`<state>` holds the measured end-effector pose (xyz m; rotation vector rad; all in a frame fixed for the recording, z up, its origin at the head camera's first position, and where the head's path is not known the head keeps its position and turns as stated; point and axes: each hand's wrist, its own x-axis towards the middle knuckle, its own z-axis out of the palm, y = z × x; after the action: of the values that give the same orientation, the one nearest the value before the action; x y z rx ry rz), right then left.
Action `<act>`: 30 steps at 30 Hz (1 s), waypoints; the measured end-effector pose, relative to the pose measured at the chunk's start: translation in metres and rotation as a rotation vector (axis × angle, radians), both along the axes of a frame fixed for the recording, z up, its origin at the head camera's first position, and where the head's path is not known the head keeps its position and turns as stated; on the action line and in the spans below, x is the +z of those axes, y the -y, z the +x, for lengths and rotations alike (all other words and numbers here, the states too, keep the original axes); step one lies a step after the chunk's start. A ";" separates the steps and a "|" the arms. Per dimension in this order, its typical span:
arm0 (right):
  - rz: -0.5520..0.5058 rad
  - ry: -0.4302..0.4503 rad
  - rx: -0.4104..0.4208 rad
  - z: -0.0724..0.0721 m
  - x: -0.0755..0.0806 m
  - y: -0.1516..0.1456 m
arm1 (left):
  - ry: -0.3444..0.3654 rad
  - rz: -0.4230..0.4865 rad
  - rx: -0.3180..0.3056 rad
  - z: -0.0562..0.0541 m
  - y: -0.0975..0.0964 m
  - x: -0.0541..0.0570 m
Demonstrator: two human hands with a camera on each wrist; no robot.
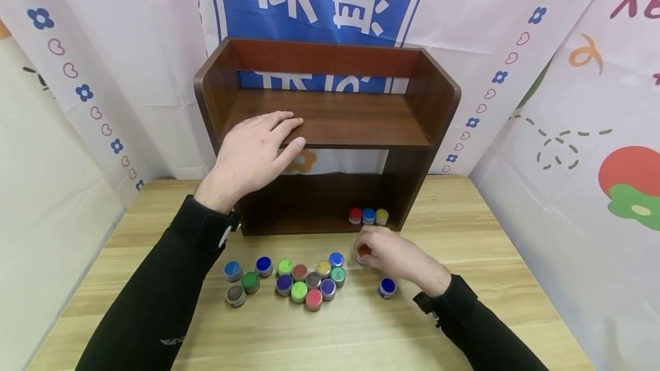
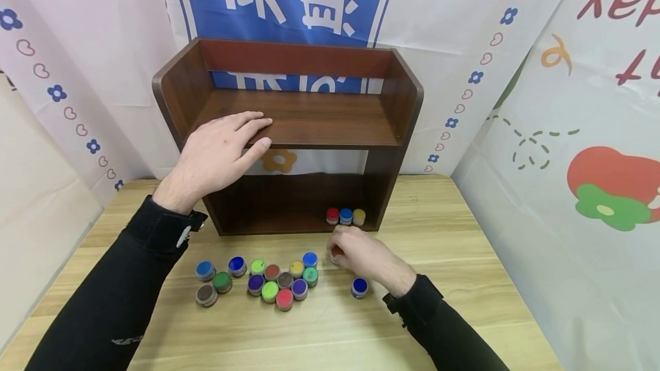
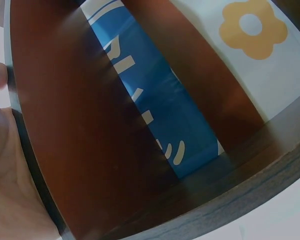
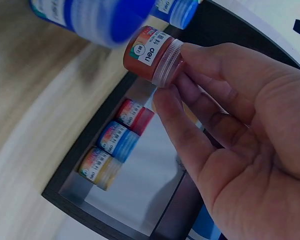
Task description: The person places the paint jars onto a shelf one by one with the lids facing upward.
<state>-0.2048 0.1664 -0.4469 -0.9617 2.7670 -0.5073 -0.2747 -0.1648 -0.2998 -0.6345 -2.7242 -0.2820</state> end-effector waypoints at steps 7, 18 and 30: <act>-0.006 -0.045 0.013 -0.010 0.007 0.004 | -0.001 0.005 -0.002 0.001 0.000 0.000; -0.025 -0.036 0.005 -0.020 0.014 0.011 | -0.013 0.006 -0.006 0.000 0.000 0.000; -0.047 -0.040 0.005 -0.035 0.022 0.020 | -0.014 0.010 -0.010 0.000 0.000 0.001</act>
<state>-0.2394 0.1468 -0.4254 -0.9988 2.7991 -0.5615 -0.2745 -0.1646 -0.2988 -0.6446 -2.7052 -0.2921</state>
